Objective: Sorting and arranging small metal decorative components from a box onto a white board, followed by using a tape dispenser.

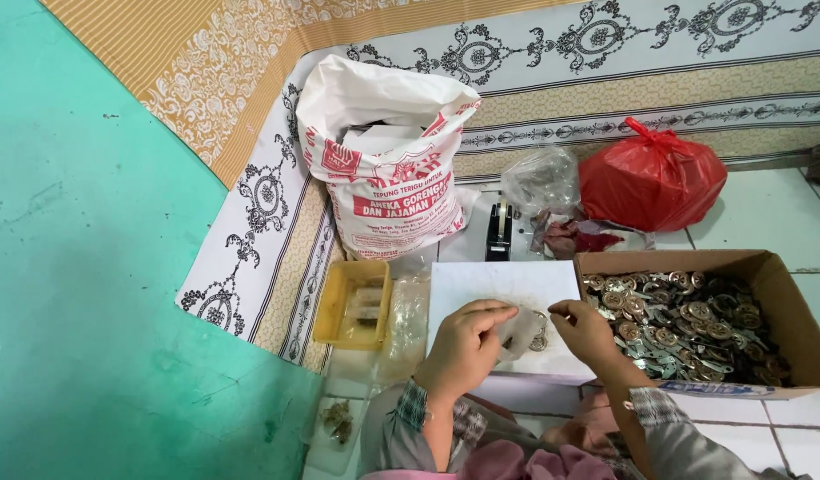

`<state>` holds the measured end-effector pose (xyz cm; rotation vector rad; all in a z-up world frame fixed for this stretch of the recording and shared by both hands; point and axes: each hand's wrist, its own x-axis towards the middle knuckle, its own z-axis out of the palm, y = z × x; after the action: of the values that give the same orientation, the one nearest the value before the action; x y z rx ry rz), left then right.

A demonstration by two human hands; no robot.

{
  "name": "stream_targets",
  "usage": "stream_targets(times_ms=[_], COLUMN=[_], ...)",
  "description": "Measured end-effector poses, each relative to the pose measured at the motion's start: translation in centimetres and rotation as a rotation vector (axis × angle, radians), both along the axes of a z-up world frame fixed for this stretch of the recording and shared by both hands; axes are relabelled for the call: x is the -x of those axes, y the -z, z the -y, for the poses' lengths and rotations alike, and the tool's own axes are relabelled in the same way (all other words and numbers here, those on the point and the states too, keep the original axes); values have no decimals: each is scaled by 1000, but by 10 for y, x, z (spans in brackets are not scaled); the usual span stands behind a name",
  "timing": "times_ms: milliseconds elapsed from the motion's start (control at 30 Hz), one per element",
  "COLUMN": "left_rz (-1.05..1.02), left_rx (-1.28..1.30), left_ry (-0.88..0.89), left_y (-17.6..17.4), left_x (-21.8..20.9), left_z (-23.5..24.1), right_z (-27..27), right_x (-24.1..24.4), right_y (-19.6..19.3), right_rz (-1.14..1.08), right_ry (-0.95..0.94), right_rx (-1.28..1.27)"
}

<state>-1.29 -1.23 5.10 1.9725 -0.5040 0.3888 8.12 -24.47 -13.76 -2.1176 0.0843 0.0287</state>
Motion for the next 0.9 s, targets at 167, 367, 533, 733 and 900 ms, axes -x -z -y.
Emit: stream_targets(times_ms=[167, 367, 533, 733, 900], left_rz=[-66, -159, -178, -195, -182], left_rx=[2, -32, -7, 5, -1], left_ry=[0, -47, -48, -45, -43], left_y=[14, 39, 53, 52, 55], left_x=[0, -8, -10, -14, -14], left_z=[-3, -8, -14, -14, -12], right_z=[2, -10, -14, -15, -10], right_x=[-23, -46, -49, -57, -35], right_y=[59, 86, 88, 80, 67], right_rz=[22, -135, -130, -223, -183], right_ry=[-53, -173, -178, -143, -78], right_rx=[278, 556, 687, 569, 164])
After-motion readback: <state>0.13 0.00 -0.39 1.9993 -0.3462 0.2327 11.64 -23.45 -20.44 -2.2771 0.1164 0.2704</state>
